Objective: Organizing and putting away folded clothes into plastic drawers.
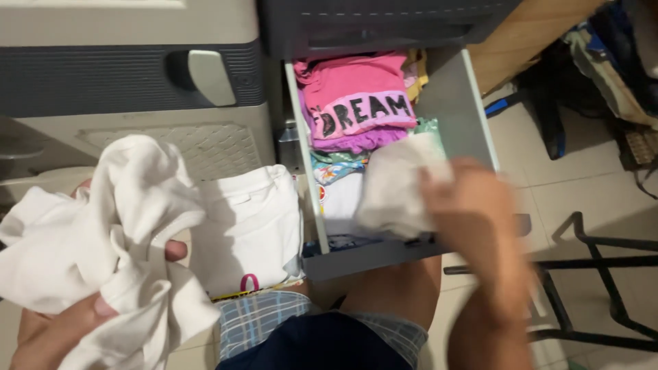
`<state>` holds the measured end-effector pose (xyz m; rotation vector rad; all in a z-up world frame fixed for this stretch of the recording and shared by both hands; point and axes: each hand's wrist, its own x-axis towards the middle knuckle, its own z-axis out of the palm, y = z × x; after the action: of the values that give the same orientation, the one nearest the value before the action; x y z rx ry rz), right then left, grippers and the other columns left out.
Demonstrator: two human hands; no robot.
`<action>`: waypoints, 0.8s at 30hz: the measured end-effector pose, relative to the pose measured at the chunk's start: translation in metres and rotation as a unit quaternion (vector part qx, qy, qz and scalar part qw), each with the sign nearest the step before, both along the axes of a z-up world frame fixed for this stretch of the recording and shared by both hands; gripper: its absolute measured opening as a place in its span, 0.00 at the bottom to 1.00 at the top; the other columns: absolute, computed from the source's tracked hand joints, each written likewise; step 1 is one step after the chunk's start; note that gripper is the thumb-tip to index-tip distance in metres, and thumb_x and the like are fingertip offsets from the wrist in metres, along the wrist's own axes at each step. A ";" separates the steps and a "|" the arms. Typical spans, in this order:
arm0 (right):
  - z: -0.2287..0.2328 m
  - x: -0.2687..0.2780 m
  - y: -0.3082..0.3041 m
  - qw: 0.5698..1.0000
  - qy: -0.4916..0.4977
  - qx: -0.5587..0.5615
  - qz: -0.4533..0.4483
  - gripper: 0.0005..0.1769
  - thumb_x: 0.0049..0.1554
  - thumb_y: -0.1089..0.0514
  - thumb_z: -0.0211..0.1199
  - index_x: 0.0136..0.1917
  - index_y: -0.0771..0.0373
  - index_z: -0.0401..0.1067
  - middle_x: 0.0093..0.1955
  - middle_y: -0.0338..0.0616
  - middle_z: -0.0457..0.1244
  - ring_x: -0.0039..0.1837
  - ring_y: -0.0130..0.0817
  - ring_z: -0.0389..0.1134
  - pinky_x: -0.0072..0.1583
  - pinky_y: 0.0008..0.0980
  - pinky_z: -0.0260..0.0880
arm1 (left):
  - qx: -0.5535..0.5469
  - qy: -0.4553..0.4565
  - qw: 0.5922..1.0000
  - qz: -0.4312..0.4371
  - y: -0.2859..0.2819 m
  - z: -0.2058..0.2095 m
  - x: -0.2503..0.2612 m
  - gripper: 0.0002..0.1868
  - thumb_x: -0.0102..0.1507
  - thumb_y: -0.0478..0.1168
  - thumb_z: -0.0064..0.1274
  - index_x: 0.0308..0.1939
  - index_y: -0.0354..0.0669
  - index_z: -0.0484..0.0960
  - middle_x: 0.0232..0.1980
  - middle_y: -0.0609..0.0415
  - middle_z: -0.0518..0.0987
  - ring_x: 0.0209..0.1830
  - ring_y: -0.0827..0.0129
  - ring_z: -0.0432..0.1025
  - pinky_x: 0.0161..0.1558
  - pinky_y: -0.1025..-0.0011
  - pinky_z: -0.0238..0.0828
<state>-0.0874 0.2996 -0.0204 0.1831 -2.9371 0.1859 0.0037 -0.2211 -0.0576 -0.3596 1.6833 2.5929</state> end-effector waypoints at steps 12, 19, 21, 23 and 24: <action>-0.046 -0.012 -0.067 0.988 -0.105 -0.116 0.015 0.15 0.52 0.53 0.64 0.47 0.65 0.73 0.41 0.59 0.68 0.45 0.57 0.71 0.48 0.51 0.71 | 0.001 0.053 0.999 0.000 0.167 0.047 0.030 0.46 0.61 0.30 0.50 0.84 0.39 0.54 0.63 0.29 0.76 0.60 0.46 0.76 0.56 0.51 0.73; -0.030 -0.017 -0.078 0.935 -0.305 -0.008 0.181 0.17 0.60 0.46 0.54 0.54 0.57 0.75 0.50 0.56 0.70 0.56 0.55 0.69 0.58 0.55 0.67 | 0.084 0.066 0.994 -0.038 0.208 0.060 0.020 0.45 0.60 0.29 0.51 0.82 0.36 0.53 0.61 0.26 0.76 0.60 0.45 0.76 0.57 0.51 0.75; -0.026 -0.016 -0.073 0.933 -0.314 -0.005 0.177 0.19 0.61 0.46 0.52 0.60 0.55 0.73 0.51 0.55 0.69 0.58 0.54 0.69 0.59 0.54 0.66 | 0.099 0.042 0.993 -0.053 0.209 0.050 0.018 0.46 0.60 0.28 0.52 0.82 0.36 0.53 0.61 0.25 0.76 0.60 0.44 0.76 0.57 0.50 0.75; -0.023 -0.018 -0.061 0.930 -0.323 -0.004 0.174 0.22 0.61 0.46 0.51 0.65 0.53 0.70 0.53 0.53 0.69 0.59 0.53 0.68 0.60 0.52 0.65 | 0.111 0.016 0.992 -0.066 0.210 0.046 0.015 0.46 0.60 0.27 0.52 0.82 0.36 0.53 0.61 0.24 0.77 0.60 0.43 0.76 0.57 0.49 0.75; -0.023 -0.021 -0.051 0.947 -0.287 -0.019 0.146 0.21 0.61 0.48 0.51 0.63 0.52 0.73 0.57 0.51 0.68 0.60 0.51 0.68 0.61 0.51 0.65 | 0.113 0.016 0.990 -0.082 0.211 0.046 0.014 0.46 0.60 0.27 0.53 0.82 0.35 0.53 0.61 0.24 0.77 0.60 0.43 0.76 0.57 0.50 0.76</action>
<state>-0.1082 0.2485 -0.0429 0.6634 -3.4614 0.3973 0.0174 -0.0099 -0.0120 -0.1642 1.3444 2.6401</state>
